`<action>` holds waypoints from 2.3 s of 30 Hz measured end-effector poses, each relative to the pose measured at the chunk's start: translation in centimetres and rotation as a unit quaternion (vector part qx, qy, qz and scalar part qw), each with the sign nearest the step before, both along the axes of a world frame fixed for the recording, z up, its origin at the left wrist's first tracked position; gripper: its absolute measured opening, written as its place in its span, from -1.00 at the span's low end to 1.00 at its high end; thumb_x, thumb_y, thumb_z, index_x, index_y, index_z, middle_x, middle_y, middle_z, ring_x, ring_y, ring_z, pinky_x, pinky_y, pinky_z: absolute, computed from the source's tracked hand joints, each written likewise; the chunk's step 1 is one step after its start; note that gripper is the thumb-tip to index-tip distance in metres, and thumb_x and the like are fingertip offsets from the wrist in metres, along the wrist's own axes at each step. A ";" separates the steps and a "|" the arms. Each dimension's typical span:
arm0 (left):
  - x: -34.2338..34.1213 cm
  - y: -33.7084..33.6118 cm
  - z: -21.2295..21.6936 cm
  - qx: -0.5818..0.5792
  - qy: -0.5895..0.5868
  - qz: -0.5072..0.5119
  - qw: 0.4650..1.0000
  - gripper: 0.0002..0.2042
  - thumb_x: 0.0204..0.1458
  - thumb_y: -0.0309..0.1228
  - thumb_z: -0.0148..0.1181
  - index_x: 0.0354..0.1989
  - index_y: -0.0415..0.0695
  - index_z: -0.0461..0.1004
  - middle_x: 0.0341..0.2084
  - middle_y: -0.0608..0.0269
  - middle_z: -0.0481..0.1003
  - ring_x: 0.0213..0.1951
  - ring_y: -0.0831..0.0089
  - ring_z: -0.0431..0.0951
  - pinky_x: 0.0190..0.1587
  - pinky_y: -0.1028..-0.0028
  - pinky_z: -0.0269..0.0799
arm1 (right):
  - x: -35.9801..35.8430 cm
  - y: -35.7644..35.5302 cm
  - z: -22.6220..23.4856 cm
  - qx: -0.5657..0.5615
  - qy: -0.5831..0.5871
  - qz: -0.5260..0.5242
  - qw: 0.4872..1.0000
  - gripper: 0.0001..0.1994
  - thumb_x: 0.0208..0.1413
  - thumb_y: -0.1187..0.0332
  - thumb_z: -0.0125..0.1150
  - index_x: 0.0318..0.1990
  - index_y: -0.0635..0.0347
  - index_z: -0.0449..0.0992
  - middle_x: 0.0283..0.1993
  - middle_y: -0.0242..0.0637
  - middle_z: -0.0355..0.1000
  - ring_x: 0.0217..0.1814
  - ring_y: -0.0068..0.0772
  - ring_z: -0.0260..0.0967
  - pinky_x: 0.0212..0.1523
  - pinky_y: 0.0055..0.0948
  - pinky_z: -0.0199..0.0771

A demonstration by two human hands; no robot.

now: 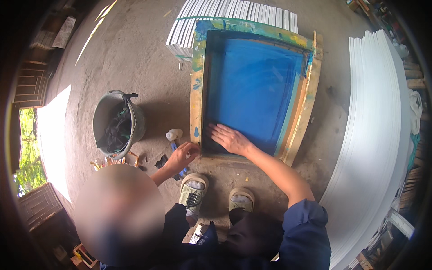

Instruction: The person cleans a wooden screen frame with a sponge, then retrieves another screen from a stack and wipes its surface. The person also removes tape from the frame and continues wiping the screen with a cloth.

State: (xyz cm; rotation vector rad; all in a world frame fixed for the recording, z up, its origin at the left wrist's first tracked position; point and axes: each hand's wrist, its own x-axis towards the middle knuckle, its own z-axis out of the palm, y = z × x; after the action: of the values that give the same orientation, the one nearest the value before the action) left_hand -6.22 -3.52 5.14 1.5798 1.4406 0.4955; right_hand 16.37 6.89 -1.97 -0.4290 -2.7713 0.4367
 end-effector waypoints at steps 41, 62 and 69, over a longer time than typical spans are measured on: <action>0.7 -0.2 -0.5 0.001 0.111 -0.053 0.992 -0.01 -0.19 -0.70 0.16 0.35 -0.08 -0.43 -0.12 -0.08 0.28 -0.13 0.00 0.42 -0.05 0.23 0.40 | 2.0 20.9 6.5 -0.065 0.323 -0.749 0.575 -0.52 0.30 0.28 -0.43 0.26 0.47 0.00 0.36 0.05 -0.10 0.44 -0.08 -0.22 0.41 -0.18 -0.22; 0.5 -0.1 -0.7 -0.002 0.107 -0.050 0.993 -0.10 -0.13 -0.66 0.06 0.35 -0.07 -0.38 -0.21 -0.06 0.30 -0.26 -0.04 0.46 -0.24 0.17 0.45 | 0.5 3.2 -0.8 0.010 -0.011 0.029 0.999 -0.58 -0.02 0.51 -0.02 0.07 0.22 0.39 0.17 -0.16 0.29 0.28 -0.28 0.17 0.32 -0.22 0.08; 0.2 0.0 0.2 -0.008 0.118 -0.048 0.992 -0.07 -0.18 -0.69 0.09 0.35 -0.07 -0.37 -0.22 -0.03 0.31 -0.26 0.00 0.48 -0.25 0.21 0.46 | 1.0 12.4 4.3 0.071 -0.059 -0.010 0.996 -0.49 0.08 0.34 0.04 0.24 0.04 0.21 0.34 -0.34 0.07 0.42 -0.36 -0.10 0.37 -0.27 -0.07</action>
State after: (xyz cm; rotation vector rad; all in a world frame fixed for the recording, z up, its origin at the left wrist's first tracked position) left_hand -6.02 -3.56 5.30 1.7297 1.5309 0.2451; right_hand 17.36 19.29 2.37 -0.4631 -2.8859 0.2127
